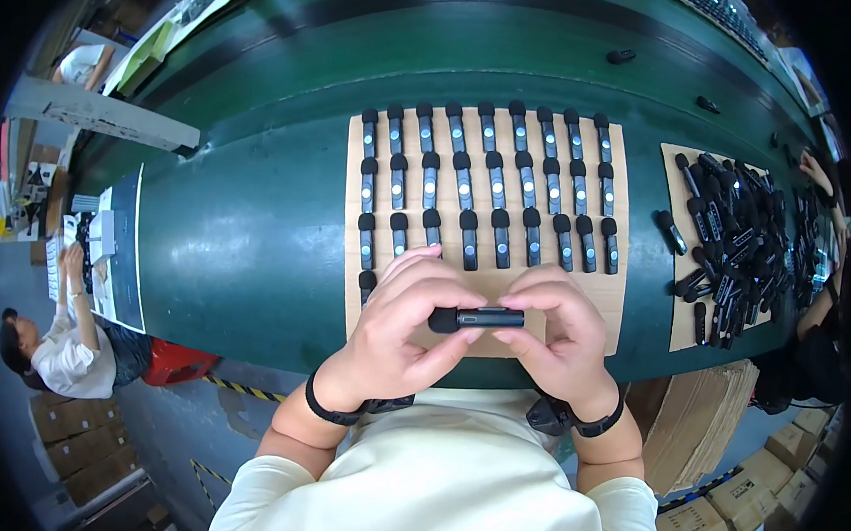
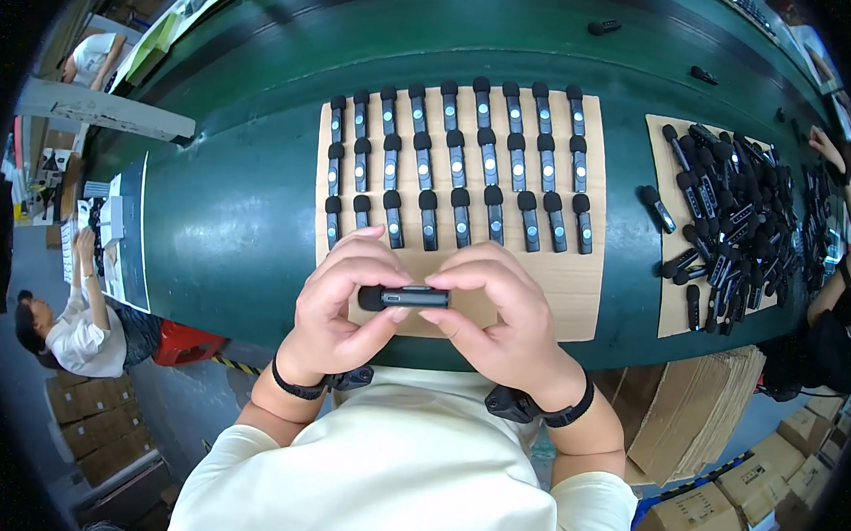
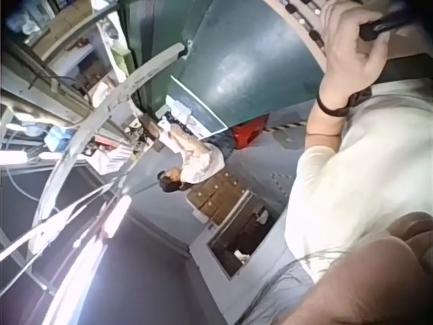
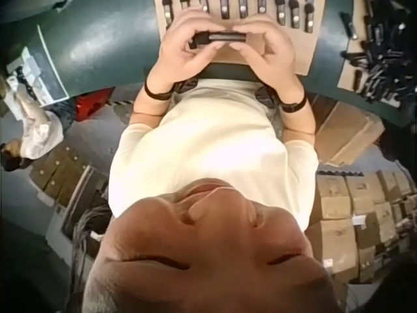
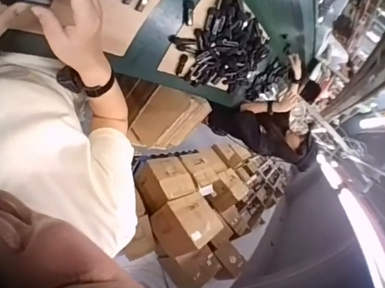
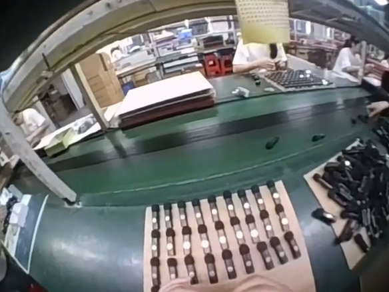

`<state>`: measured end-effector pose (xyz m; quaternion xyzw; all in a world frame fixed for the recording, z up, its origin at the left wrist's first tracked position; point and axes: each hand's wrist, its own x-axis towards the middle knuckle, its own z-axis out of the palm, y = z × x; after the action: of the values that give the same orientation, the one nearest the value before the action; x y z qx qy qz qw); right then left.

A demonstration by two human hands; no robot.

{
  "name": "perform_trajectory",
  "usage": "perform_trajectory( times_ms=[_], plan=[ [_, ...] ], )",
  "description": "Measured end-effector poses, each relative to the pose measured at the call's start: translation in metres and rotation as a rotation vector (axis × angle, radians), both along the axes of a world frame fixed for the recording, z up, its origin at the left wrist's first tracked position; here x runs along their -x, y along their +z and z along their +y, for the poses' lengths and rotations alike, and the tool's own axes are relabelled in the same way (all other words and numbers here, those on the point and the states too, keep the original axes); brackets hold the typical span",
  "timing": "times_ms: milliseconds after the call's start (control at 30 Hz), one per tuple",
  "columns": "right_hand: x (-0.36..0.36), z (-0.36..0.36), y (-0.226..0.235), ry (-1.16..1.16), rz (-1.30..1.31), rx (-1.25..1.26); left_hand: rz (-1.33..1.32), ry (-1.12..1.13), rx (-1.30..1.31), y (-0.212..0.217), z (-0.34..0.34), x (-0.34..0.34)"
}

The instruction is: Inspect and place small electronic components into a cardboard jig on an industrial assembly line.

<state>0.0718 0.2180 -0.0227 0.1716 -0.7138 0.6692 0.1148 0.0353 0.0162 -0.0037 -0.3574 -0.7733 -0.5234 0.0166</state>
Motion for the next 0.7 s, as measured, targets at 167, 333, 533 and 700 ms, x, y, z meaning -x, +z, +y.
perform_trajectory(
  times_ms=[167,333,533,700],
  plan=[
    [0.002,-0.004,0.002,0.032,0.023,-0.079,-0.051,0.036,0.017,-0.009,-0.003,-0.005],
    [0.0,-0.01,0.004,0.091,0.086,-0.298,-0.034,0.151,0.092,-0.018,-0.036,-0.017],
    [-0.009,-0.034,-0.014,0.087,0.117,-0.543,0.019,0.327,0.319,-0.04,-0.083,-0.034],
    [-0.017,-0.039,-0.034,0.12,0.31,-0.877,0.034,0.352,0.369,-0.044,-0.098,-0.039]
  ],
)
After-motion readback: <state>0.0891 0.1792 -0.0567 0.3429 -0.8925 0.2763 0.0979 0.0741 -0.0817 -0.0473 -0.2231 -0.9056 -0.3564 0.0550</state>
